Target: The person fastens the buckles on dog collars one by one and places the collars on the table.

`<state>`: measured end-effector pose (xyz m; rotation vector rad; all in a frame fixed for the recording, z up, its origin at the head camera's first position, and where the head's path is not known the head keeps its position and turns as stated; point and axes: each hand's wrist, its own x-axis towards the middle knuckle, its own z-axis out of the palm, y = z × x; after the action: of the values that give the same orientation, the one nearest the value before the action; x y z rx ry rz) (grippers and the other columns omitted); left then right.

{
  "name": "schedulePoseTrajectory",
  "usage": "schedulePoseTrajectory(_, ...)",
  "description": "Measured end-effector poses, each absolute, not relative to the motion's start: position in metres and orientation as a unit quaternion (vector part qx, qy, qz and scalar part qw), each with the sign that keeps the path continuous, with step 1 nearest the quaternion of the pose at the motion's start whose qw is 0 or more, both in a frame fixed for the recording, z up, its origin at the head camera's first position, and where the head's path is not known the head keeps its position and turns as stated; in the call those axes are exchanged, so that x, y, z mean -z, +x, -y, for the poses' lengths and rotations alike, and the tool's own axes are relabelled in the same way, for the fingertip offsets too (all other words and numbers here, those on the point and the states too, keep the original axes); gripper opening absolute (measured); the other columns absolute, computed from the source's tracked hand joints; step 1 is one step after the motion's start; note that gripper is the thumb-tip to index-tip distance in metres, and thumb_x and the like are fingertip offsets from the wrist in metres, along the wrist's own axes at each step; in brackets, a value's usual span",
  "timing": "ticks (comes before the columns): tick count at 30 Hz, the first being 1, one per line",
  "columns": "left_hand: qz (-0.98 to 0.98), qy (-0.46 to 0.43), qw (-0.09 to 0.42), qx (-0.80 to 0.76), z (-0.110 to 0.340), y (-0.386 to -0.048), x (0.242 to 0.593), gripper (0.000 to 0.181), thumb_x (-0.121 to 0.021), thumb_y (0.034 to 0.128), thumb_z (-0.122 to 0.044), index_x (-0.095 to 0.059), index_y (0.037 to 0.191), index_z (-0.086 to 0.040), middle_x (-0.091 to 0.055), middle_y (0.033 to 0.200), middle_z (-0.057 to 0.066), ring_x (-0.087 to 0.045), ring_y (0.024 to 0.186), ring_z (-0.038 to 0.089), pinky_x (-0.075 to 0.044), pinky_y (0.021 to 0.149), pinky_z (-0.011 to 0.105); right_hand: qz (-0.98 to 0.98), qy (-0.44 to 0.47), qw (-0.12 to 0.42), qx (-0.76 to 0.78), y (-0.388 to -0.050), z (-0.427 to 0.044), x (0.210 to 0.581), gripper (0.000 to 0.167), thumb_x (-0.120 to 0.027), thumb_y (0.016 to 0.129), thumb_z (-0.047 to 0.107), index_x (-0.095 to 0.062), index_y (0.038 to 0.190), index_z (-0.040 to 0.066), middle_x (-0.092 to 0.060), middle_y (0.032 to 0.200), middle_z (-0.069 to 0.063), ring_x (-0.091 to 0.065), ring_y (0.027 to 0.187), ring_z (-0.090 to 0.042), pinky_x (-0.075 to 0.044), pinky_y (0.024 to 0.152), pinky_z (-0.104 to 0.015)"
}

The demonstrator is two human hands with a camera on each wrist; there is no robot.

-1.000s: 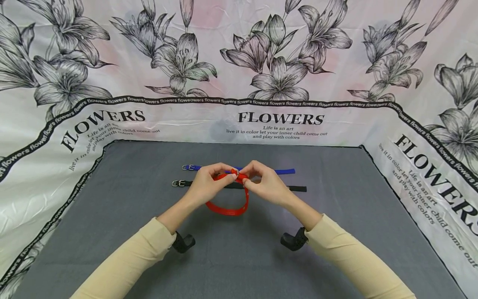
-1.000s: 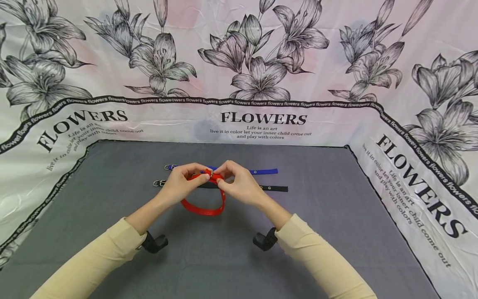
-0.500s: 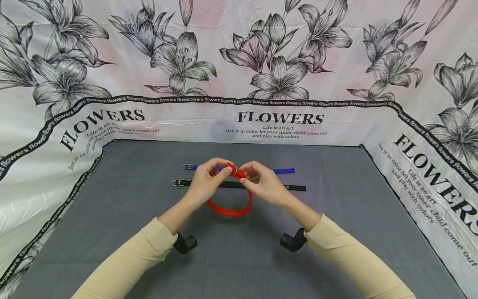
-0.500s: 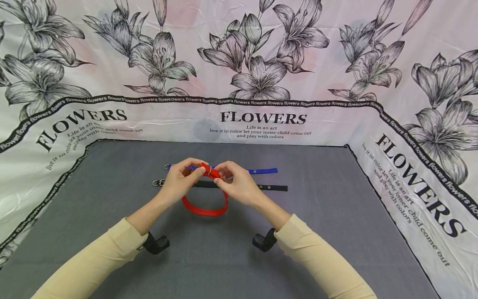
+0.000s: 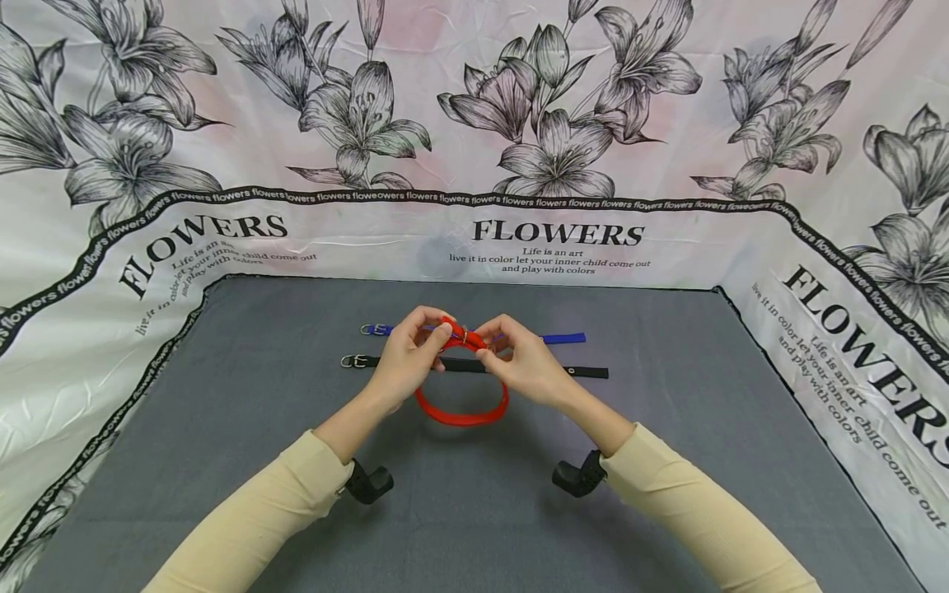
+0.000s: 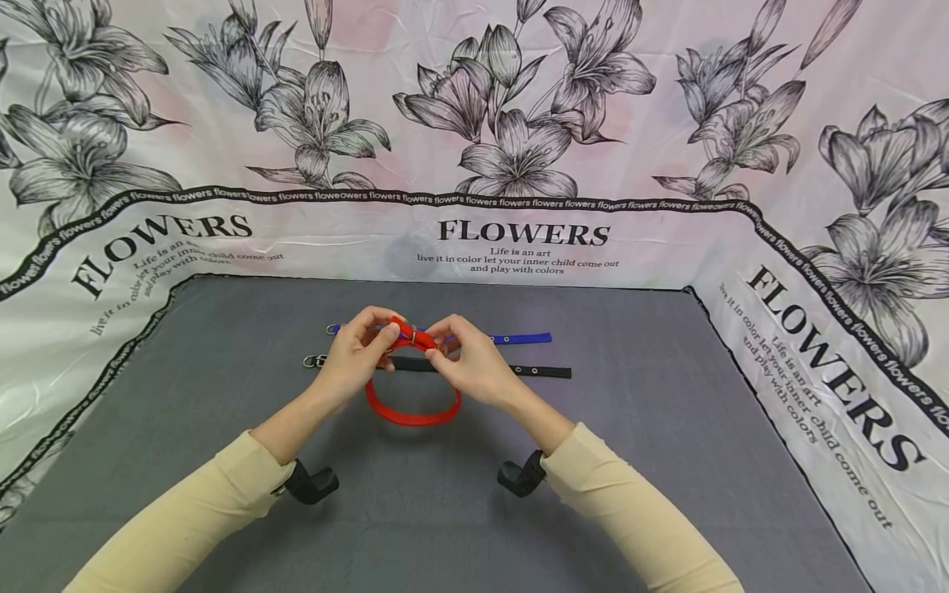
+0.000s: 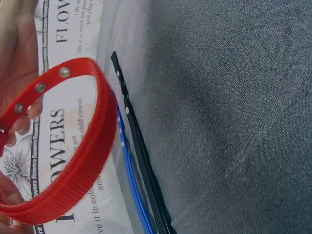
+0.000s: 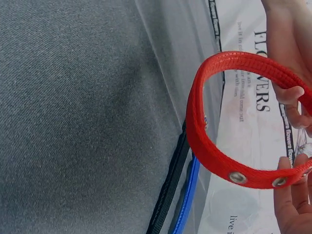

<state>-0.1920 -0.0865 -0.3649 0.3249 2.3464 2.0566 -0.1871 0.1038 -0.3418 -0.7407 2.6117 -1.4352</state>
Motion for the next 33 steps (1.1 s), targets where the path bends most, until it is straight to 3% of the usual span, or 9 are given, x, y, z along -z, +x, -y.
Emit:
schedulePoseTrajectory(3, -0.724, 0.091, -0.012, -0.684, 0.088, -0.194, 0.364, 0.024, -0.049, 0.0964, -0.025, -0.052, 0.114, -0.009, -0.056, 0.1, 0.016, -0.058, 0.074, 0.022, -0.053, 0.06, 0.029, -0.85, -0.238, 0.037, 0.469, -0.19, -0.106, 0.348, 0.021, -0.059, 0.09, 0.01, -0.054, 0.109, 0.005, -0.058, 0.099, -0.01, -0.061, 0.083, -0.023, -0.051, 0.066, -0.027)
schedulePoseTrajectory(7, -0.703, 0.086, -0.022, -0.706, 0.092, -0.198, 0.362, 0.023, -0.045, 0.098, -0.026, -0.049, 0.114, -0.011, -0.056, 0.101, 0.019, -0.058, 0.087, 0.019, -0.054, 0.062, 0.033, -0.848, -0.231, 0.036, 0.476, -0.202, -0.111, 0.369, 0.022, -0.062, 0.089, 0.016, -0.054, 0.11, 0.013, -0.056, 0.099, -0.005, -0.061, 0.084, -0.018, -0.052, 0.067, -0.028)
schedulePoseTrajectory(14, -0.708, 0.077, -0.018, -0.702, 0.092, -0.198, 0.362, 0.025, -0.045, 0.0979, -0.026, -0.049, 0.115, -0.009, -0.057, 0.093, 0.008, -0.057, 0.085, 0.017, -0.053, 0.069, 0.045, -0.842, -0.233, 0.033, 0.486, -0.198, -0.108, 0.364, 0.027, -0.063, 0.087, 0.011, -0.052, 0.112, 0.008, -0.055, 0.096, -0.007, -0.06, 0.084, -0.02, -0.053, 0.07, -0.029)
schedulePoseTrajectory(20, -0.702, 0.069, -0.011, -0.709, 0.091, -0.197, 0.363, 0.024, -0.044, 0.098, -0.026, -0.048, 0.115, -0.009, -0.056, 0.097, 0.013, -0.056, 0.085, 0.017, -0.054, 0.066, 0.037, -0.845, -0.218, 0.018, 0.489, -0.188, -0.101, 0.346, 0.028, -0.06, 0.089, 0.011, -0.052, 0.114, 0.002, -0.057, 0.099, -0.012, -0.059, 0.086, -0.026, -0.051, 0.07, -0.033)
schedulePoseTrajectory(26, -0.701, 0.069, 0.012, -0.71, 0.087, -0.197, 0.367, 0.028, -0.047, 0.0966, -0.027, -0.048, 0.117, -0.009, -0.054, 0.098, 0.016, -0.055, 0.082, 0.017, -0.052, 0.061, 0.026, -0.846, -0.208, -0.007, 0.491, -0.202, -0.098, 0.36, 0.026, -0.062, 0.089, 0.017, -0.056, 0.113, 0.01, -0.06, 0.103, -0.005, -0.06, 0.085, -0.016, -0.052, 0.074, -0.03)
schedulePoseTrajectory(33, -0.712, 0.074, 0.002, -0.699, 0.087, -0.197, 0.367, 0.029, -0.045, 0.0975, -0.03, -0.047, 0.118, -0.011, -0.054, 0.101, 0.019, -0.055, 0.082, 0.02, -0.05, 0.057, 0.029, -0.86, -0.227, 0.006, 0.457, -0.203, -0.098, 0.363, 0.021, -0.064, 0.087, 0.02, -0.061, 0.108, 0.015, -0.063, 0.089, 0.001, -0.059, 0.078, -0.013, -0.05, 0.065, -0.028)
